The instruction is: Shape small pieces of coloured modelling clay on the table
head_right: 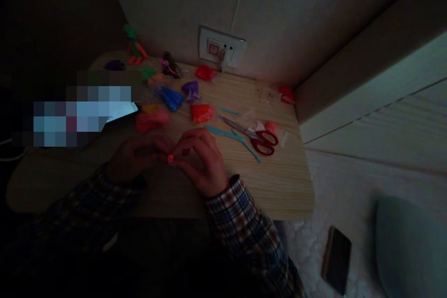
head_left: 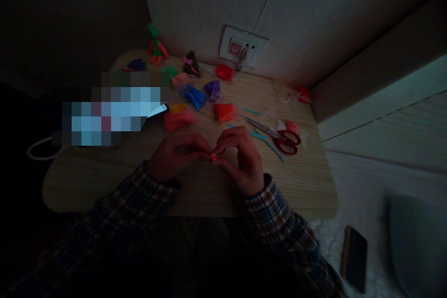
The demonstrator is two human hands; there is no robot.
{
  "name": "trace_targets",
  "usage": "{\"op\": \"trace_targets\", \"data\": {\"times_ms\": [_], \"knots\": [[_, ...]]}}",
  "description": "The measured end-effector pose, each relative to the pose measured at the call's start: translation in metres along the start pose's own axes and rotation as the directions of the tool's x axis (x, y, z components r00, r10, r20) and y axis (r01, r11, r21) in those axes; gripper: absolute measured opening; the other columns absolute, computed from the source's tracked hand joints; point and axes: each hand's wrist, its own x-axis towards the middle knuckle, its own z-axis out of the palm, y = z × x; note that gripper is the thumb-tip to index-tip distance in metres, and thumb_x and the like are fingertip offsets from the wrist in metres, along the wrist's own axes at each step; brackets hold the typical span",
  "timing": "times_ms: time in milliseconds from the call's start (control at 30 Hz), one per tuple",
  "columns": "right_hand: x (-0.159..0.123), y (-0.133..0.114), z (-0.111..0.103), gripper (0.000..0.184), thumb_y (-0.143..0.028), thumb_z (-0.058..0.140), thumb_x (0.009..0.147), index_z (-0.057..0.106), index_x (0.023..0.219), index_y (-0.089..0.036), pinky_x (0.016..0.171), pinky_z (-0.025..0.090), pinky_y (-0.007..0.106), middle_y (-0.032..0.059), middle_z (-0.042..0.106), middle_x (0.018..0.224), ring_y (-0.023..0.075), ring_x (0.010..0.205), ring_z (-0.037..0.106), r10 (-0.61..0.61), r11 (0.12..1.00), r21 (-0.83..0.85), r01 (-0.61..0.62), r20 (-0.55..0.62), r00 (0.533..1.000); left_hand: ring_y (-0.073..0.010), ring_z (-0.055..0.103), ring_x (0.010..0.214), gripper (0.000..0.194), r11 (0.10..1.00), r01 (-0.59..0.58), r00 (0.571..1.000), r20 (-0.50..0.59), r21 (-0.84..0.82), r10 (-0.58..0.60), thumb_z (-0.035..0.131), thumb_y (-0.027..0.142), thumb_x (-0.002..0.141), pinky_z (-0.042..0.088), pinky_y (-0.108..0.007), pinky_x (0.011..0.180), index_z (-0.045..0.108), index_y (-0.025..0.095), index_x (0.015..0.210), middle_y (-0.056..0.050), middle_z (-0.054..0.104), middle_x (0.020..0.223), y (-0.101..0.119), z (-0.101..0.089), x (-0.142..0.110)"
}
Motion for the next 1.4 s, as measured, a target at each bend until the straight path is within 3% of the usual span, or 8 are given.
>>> {"op": "trace_targets", "data": {"times_ms": [167, 400, 733, 1400], "knots": [[0.001, -0.001, -0.001, 0.008, -0.03, 0.062, 0.085, 0.059, 0.084, -0.022, 0.074, 0.046, 0.033, 0.0013, 0.054, 0.088, 0.0159, 0.083, 0.053, -0.029, 0.999, -0.029, 0.029, 0.007, 1.0, -0.0144, 0.063, 0.072, 0.011, 0.999, 0.014, 0.999, 0.039, -0.048, -0.012, 0.075, 0.027, 0.073, 0.051, -0.025, 0.069, 0.07, 0.018, 0.068, 0.0, 0.068, 0.072, -0.001, -0.001, 0.001], [0.002, -0.007, 0.0, 0.01, -0.032, 0.063, 0.085, 0.061, 0.089, -0.023, 0.071, 0.047, 0.032, 0.0016, 0.053, 0.089, 0.0151, 0.08, 0.052, -0.03, 0.999, -0.027, 0.031, 0.045, 0.999, -0.0149, 0.062, 0.07, 0.029, 0.993, 0.005, 1.0, 0.005, -0.12, -0.004, 0.077, 0.042, 0.07, 0.051, -0.028, 0.068, 0.065, 0.017, 0.059, 0.0, 0.064, 0.066, -0.005, -0.001, 0.0], [0.003, -0.009, 0.0, 0.012, -0.033, 0.061, 0.086, 0.061, 0.088, -0.022, 0.073, 0.047, 0.034, 0.0022, 0.054, 0.089, 0.0149, 0.081, 0.053, -0.037, 0.998, -0.039, 0.04, 0.059, 0.998, -0.0137, 0.06, 0.068, 0.026, 0.99, -0.138, 0.99, 0.024, -0.032, 0.139, 0.073, 0.039, 0.075, 0.05, -0.026, 0.065, 0.065, 0.018, 0.061, 0.0, 0.062, 0.066, -0.005, -0.004, -0.001], [0.0, -0.013, -0.002, 0.003, -0.026, 0.06, 0.086, 0.061, 0.087, -0.023, 0.071, 0.047, 0.033, 0.002, 0.055, 0.088, 0.0158, 0.082, 0.053, -0.028, 0.995, -0.094, 0.031, 0.039, 0.999, -0.0141, 0.059, 0.067, 0.029, 0.993, 0.045, 0.999, 0.002, -0.106, -0.045, 0.077, 0.043, 0.069, 0.05, -0.027, 0.067, 0.068, 0.017, 0.061, -0.001, 0.064, 0.066, -0.005, -0.001, -0.001]]}}
